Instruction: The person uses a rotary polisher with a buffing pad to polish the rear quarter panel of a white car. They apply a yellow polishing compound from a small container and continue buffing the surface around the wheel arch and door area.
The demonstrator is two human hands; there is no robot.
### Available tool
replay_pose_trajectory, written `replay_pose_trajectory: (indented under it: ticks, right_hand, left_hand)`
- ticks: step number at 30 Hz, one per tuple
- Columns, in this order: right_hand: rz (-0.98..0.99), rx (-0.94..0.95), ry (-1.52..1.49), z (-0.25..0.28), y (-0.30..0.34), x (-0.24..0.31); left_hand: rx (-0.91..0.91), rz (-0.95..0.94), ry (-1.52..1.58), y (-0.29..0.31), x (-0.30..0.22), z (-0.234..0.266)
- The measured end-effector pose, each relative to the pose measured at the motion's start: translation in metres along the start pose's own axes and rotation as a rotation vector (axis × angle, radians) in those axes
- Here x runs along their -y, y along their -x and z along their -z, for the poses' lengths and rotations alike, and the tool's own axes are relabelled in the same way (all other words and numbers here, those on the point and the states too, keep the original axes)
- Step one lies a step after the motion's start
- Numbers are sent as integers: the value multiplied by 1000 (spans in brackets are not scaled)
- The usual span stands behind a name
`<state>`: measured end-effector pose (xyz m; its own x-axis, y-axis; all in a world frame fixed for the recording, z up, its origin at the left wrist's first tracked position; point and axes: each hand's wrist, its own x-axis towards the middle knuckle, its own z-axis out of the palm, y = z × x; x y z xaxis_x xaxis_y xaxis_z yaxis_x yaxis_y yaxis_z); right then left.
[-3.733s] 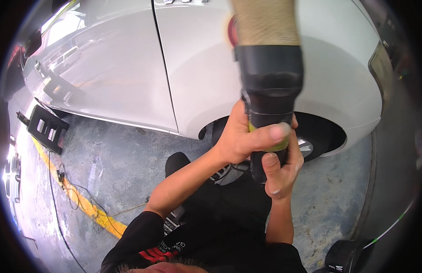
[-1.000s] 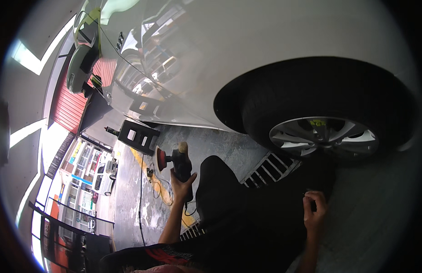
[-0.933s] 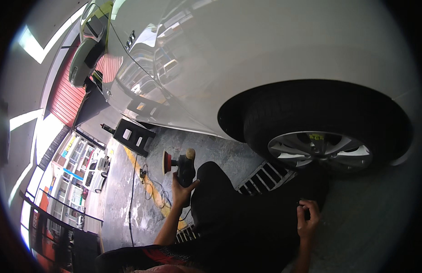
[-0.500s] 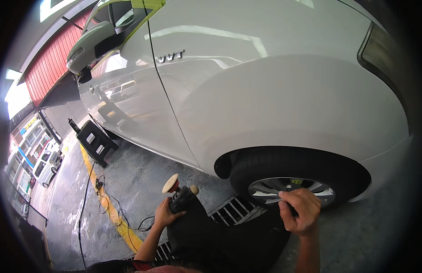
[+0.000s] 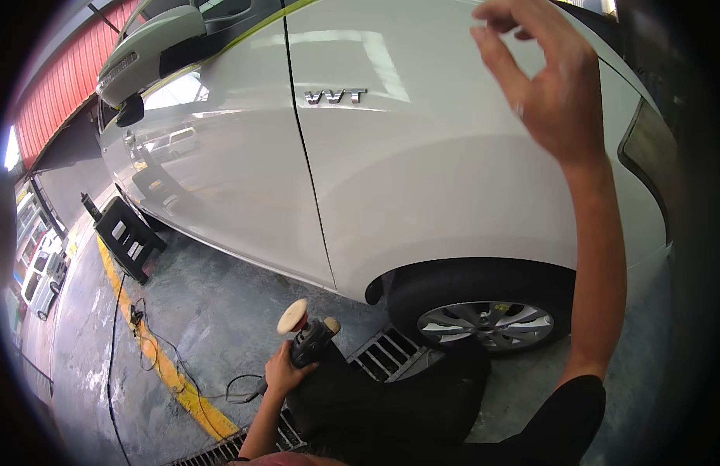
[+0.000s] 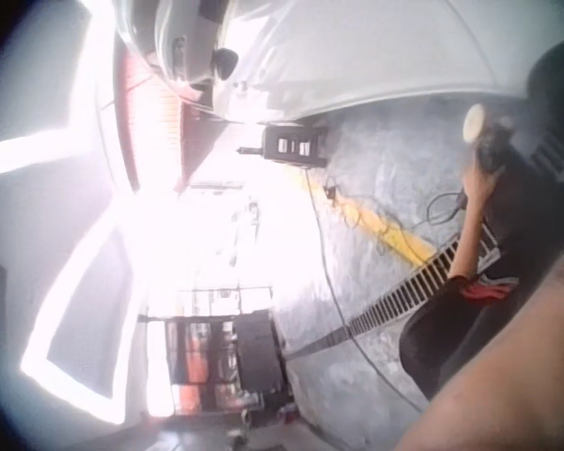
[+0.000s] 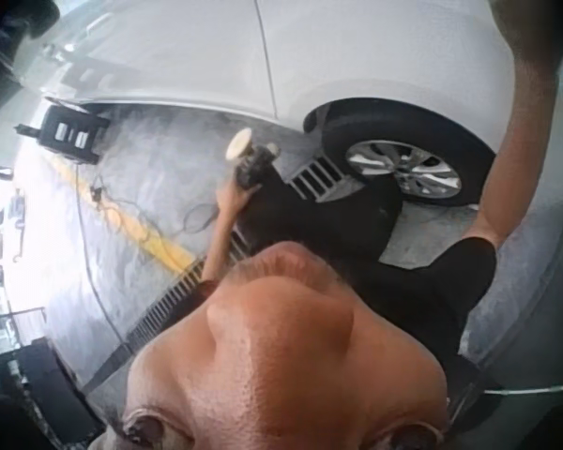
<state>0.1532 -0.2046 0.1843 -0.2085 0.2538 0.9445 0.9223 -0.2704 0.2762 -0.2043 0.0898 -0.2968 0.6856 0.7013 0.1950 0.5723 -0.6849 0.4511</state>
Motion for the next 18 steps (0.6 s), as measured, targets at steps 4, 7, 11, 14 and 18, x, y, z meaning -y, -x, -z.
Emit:
replay_pose_trajectory:
  ticks: [4,7,11,14,18]
  right_hand:
    - [-258,-130,-40,-8,-90,-52]
    - [-188,-2,190,8,-135,-80]
    - [-114,-78,176,-32,-197,-117]
    - [-197,-52,176,-60,-218,-124]
    - [-279,-18,253,-106,-229,-206]
  left_hand:
    - [-13,21,4,-1,-1,9]
    - [126,20,111,7,-23,-14]
    - [-21,-5,22,0,6,-2]
    - [7,-1,59,1,4,-14]
    - [64,28,81,6,-2,2]
